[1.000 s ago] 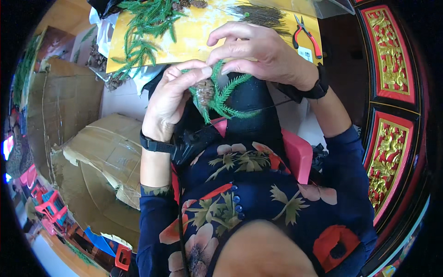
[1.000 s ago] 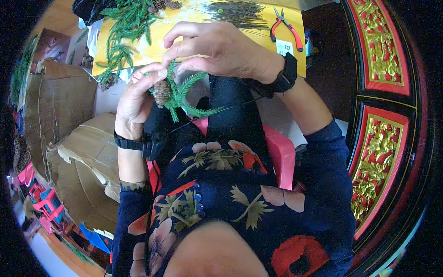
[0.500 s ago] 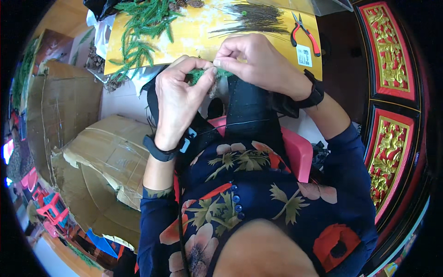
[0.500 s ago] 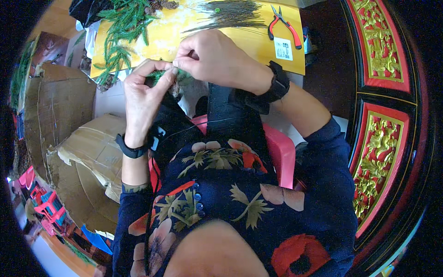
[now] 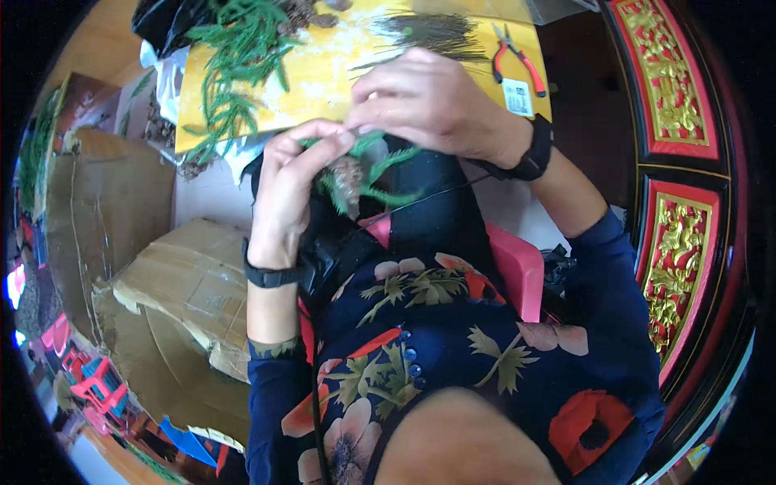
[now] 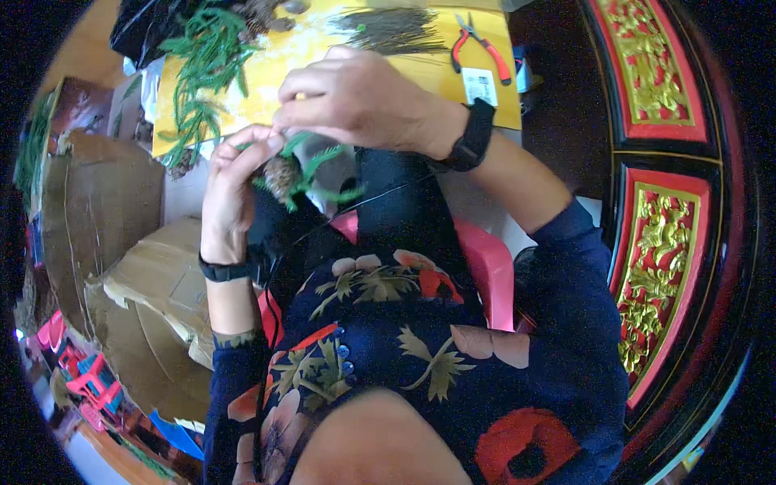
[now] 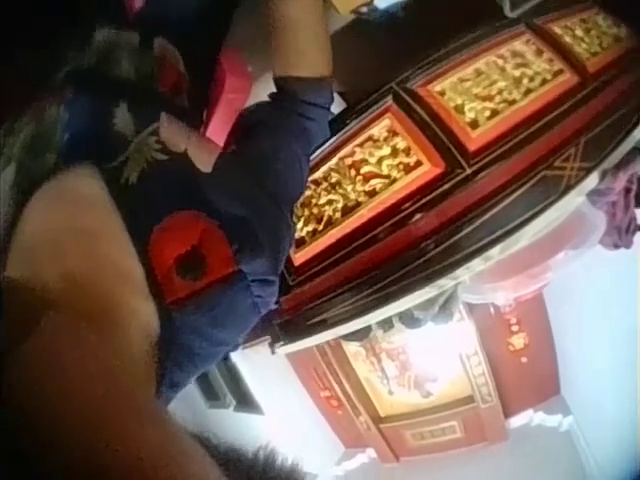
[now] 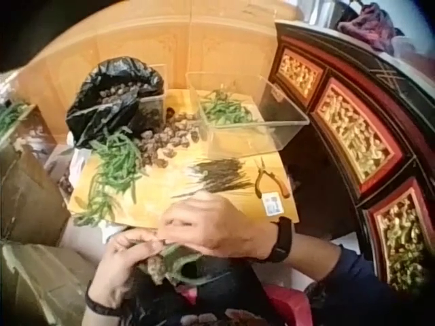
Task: Assembling decorative artificial plants by attaching green sprigs to a base using wire and pliers.
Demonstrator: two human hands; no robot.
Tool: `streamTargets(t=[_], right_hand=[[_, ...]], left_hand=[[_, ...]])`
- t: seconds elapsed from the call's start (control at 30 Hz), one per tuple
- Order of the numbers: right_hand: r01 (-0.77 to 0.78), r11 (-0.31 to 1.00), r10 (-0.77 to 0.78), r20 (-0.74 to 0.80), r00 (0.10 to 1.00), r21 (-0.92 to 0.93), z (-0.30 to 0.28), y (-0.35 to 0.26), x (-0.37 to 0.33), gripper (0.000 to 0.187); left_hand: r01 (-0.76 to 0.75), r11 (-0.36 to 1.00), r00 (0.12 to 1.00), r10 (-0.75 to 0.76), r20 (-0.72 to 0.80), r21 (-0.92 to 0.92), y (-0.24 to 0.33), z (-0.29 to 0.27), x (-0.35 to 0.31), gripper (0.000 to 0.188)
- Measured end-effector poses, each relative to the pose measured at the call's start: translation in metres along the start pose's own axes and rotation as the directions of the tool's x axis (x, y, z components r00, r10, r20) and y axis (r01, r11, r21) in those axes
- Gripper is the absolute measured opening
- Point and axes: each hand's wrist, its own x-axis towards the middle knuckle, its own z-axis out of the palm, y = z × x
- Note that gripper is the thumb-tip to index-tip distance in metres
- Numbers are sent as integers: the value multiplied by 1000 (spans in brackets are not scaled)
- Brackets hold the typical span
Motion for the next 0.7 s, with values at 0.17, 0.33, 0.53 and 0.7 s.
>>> streamTargets(t=[0.17, 0.33, 0.53, 0.7], right_hand=[[53, 998, -54, -21, 998, -37, 2, 5, -1, 10], [-341, 935, 325, 148, 934, 98, 4, -8, -3, 16], [-635, 735, 652, 7, 758, 239, 6, 27, -38, 26], [-818, 212, 914, -188, 360, -535, -41, 70, -93, 61]], left_hand=[[9, 999, 1000, -9, 13, 36, -2, 5, 0, 9], [-277, 604, 910, 414, 3, 747, 5, 25, -5, 10], [-330, 401, 818, 574, 47, 855, -8, 17, 1, 7], [-182, 820, 913, 346, -216, 543, -3, 18, -2, 5]])
